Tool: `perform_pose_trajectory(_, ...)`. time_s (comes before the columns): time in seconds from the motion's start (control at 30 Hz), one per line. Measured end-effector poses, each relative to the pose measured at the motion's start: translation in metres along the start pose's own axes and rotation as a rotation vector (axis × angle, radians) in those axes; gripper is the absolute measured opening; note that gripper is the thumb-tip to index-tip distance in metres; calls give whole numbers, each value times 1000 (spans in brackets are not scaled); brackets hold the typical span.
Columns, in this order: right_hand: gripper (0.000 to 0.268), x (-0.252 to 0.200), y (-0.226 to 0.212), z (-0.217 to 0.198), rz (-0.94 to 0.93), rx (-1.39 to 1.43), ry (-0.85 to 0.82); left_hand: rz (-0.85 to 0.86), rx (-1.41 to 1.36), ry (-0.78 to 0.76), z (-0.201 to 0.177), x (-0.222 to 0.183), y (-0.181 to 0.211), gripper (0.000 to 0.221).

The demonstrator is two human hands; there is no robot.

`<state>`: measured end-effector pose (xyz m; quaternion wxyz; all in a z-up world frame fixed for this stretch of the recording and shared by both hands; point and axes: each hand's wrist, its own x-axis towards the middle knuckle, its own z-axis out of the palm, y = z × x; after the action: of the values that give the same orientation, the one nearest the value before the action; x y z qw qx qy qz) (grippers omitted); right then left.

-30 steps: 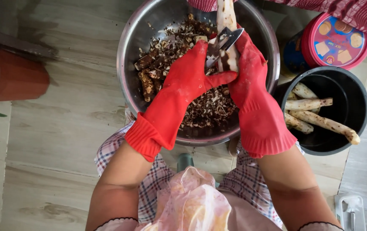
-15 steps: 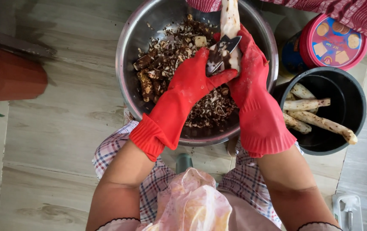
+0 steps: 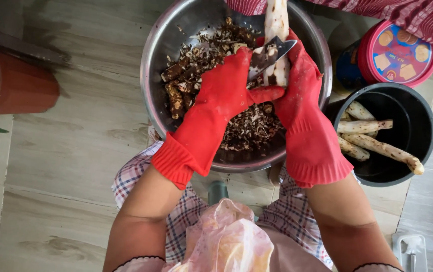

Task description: A person wearing red gloves uses a hand peeler to remove the skin from long root vegetables over a large metal bowl.

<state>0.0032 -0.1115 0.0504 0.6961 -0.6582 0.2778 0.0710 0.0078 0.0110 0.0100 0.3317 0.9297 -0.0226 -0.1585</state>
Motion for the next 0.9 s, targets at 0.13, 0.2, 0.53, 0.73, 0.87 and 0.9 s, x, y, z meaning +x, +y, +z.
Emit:
perform_pose_trajectory(0.13,44,-3,-9,6,78,2,82,21,-72,-5,7,-2,-2,83)
perform_pose_trajectory(0.2,31,-4,-13,11,161,308,124,-12,-161,-46,11,-2,-3,76)
perform_pose_trajectory(0.53,42,20,6,11,167,487,150,-80,-229,-136,22,-4,1,82)
perform_pose_trajectory(0.73,46,24,31,-14,-477,-545,-37,-12,-138,-48,8,-3,-1,80)
perform_pose_trajectory(0.87,35,4,-6,10,106,243,165,13,-85,0,13,-2,-3,76)
perform_pose_trajectory(0.9,31,-6,-19,16,211,301,223,-2,-101,-32,14,-2,-3,77)
